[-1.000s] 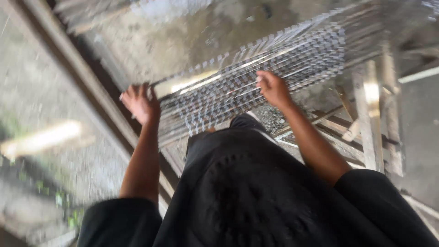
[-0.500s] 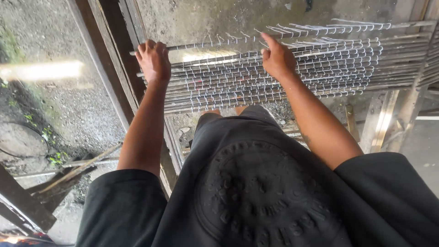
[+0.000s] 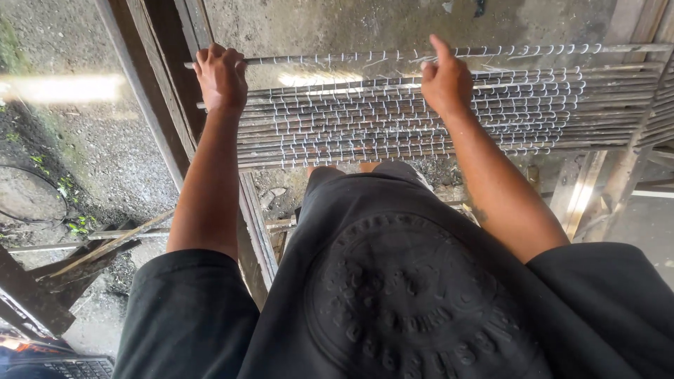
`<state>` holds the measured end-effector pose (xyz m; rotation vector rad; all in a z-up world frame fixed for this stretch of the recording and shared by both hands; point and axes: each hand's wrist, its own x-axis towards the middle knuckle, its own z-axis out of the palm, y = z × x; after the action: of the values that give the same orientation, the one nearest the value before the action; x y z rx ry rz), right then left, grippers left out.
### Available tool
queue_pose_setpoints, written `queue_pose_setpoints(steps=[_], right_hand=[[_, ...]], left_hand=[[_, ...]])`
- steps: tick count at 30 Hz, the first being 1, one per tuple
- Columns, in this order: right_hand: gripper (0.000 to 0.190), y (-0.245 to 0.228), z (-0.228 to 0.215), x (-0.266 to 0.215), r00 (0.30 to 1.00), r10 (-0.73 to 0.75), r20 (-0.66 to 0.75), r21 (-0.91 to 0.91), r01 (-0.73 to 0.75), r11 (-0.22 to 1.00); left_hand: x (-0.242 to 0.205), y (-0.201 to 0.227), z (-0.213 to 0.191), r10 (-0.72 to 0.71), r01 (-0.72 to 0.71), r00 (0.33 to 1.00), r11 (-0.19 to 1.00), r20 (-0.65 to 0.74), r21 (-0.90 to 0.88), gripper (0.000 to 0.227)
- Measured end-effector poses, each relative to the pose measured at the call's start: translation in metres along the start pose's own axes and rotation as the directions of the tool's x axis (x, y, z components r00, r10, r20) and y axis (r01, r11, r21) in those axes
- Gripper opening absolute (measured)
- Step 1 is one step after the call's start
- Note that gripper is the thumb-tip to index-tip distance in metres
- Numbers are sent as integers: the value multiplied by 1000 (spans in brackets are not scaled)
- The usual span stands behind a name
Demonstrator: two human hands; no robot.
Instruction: Manually weaving a chain-link style wire mesh by threading spiral-wound wires into the existing structure on a wooden frame.
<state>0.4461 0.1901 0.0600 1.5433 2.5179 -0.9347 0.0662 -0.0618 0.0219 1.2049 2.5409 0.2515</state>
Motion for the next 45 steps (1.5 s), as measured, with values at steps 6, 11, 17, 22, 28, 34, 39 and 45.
queue_pose_setpoints(steps=[6, 11, 17, 22, 28, 34, 39, 45], right_hand=[[46, 16, 6, 0, 997, 76, -2, -9, -76, 997], [56, 8, -5, 2, 993, 25, 114, -37, -21, 999], [56, 15, 4, 4, 974, -200, 110, -84, 210, 974], [61, 13, 2, 8, 966, -230, 120, -99, 243, 965], [56, 17, 0, 3, 967, -254, 20, -94, 255, 962], [41, 32, -1, -2, 980, 112, -166, -57, -123, 991], [56, 27, -16, -2, 993, 108, 54, 20, -109, 994], [47, 48, -20, -3, 991, 134, 5, -3, -134, 991]], left_hand=[[-1, 2, -5, 22, -22, 1000, 1000, -4, -4, 8], [3, 1, -5, 14, -14, 1000, 1000, 14, -13, 11], [3, 4, -10, -4, 5, 1000, 999, 28, -43, 9], [3, 2, -9, 9, -8, 1000, 999, 13, -50, 11], [3, 1, -8, -10, 12, 1000, 998, 28, -61, 8], [3, -1, -6, 38, -37, 999, 998, 1, -42, 11], [4, -5, -5, 56, -56, 998, 998, -7, -29, 11], [3, -5, -5, 58, -58, 998, 998, 1, -28, 12]])
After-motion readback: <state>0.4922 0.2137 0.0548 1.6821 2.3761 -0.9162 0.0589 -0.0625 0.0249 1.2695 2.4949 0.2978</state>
